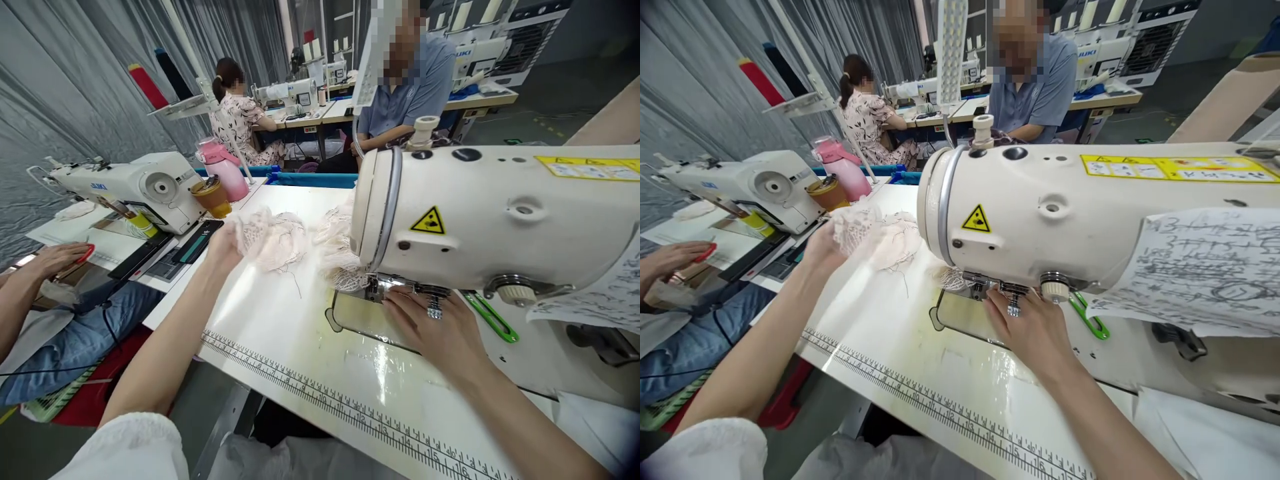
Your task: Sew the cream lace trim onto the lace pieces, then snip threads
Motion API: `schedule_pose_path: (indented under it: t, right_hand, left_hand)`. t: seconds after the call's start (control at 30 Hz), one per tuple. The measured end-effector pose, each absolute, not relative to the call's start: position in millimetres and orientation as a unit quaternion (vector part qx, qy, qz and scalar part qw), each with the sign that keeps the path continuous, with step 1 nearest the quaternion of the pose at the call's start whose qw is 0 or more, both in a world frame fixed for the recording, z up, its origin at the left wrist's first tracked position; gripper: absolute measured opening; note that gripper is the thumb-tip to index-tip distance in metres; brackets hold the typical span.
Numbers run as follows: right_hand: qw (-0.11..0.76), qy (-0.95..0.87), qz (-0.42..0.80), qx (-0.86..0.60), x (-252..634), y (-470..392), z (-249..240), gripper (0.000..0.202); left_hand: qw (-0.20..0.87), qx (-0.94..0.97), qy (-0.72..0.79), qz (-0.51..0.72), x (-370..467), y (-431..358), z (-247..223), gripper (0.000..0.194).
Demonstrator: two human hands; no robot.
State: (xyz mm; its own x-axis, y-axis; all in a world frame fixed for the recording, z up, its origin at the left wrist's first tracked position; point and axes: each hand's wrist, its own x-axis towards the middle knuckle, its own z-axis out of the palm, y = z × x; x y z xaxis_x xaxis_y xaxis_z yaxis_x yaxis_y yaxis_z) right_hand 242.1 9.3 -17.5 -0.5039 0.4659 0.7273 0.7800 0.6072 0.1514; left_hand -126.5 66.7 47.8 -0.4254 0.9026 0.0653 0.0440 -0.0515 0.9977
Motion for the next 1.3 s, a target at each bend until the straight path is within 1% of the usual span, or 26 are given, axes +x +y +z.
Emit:
schedule_pose_path:
  t: [0.07,0.13,0.17,0.2,0.23,0.3,0.33,0.4,0.47,0.53,0.57,0.63,0.7,0.8,0.93,1.1,1.2,1.3]
  right_hand:
    - [0.325,-0.834,-0.243,-0.374,241,9,-16,0.017]
    - [0.324,-0.834,-0.238,-0.378,241,9,-16,0.018]
    - [0.324,-0.834,-0.234,-0.381,242,9,-16,0.019]
    - [0.325,-0.831,-0.231,-0.387,242,9,-16,0.019]
    - [0.326,-0.828,-0.229,-0.394,243,9,-17,0.02]
    - [0.308,-0.83,-0.221,-0.41,244,8,-18,0.021]
    - [0.301,-0.831,-0.218,-0.414,244,7,-18,0.022]
    - [0.296,-0.828,-0.216,-0.424,244,5,-17,0.024]
    - [0.299,-0.837,-0.2,-0.413,242,2,-14,0.026]
    - [0.299,-0.868,-0.168,-0.359,240,-2,-10,0.034]
    - [0.295,-0.886,-0.149,-0.326,238,-3,-9,0.038]
    - [0.289,-0.906,-0.12,-0.283,236,-5,-7,0.039]
    - [0.282,-0.911,-0.106,-0.283,236,-6,-7,0.036]
    - [0.266,-0.91,-0.101,-0.303,237,-6,-9,0.033]
    - [0.258,-0.904,-0.12,-0.321,239,-5,-11,0.032]
    - [0.253,-0.887,-0.144,-0.357,241,-2,-16,0.028]
    - [0.252,-0.885,-0.132,-0.369,242,0,-21,0.027]
    - [0.243,-0.887,-0.11,-0.377,243,1,-24,0.026]
  left_hand:
    - [0.368,0.454,0.553,0.594,-119,52,57,0.026]
    - [0.381,0.556,0.498,0.546,-96,29,59,0.025]
    - [0.403,0.616,0.479,0.478,-80,17,58,0.022]
    - [0.427,0.671,0.466,0.387,-62,6,56,0.019]
    - [0.44,0.729,0.44,0.286,-44,-5,54,0.02]
    - [0.421,0.812,0.377,0.144,-11,-23,47,0.023]
    - [0.383,0.85,0.339,0.128,1,-29,43,0.021]
    - [0.286,0.895,0.315,0.133,17,-37,35,0.018]
    - [0.183,0.916,0.327,0.142,22,-39,27,0.026]
    - [0.115,0.926,0.337,0.125,21,-39,20,0.03]
    - [0.099,0.93,0.335,0.114,19,-39,19,0.029]
    - [0.086,0.934,0.329,0.106,16,-38,18,0.022]
    - [0.066,0.932,0.337,0.114,15,-37,19,0.02]
    - [0.003,0.926,0.355,0.129,16,-34,16,0.026]
    - [-0.065,0.932,0.338,0.109,18,-25,6,0.04]
    - [-0.054,0.94,0.325,0.09,15,-4,-4,0.043]
    - [-0.05,0.943,0.316,0.097,13,9,-10,0.04]
    - [-0.076,0.944,0.3,0.114,11,17,-18,0.038]
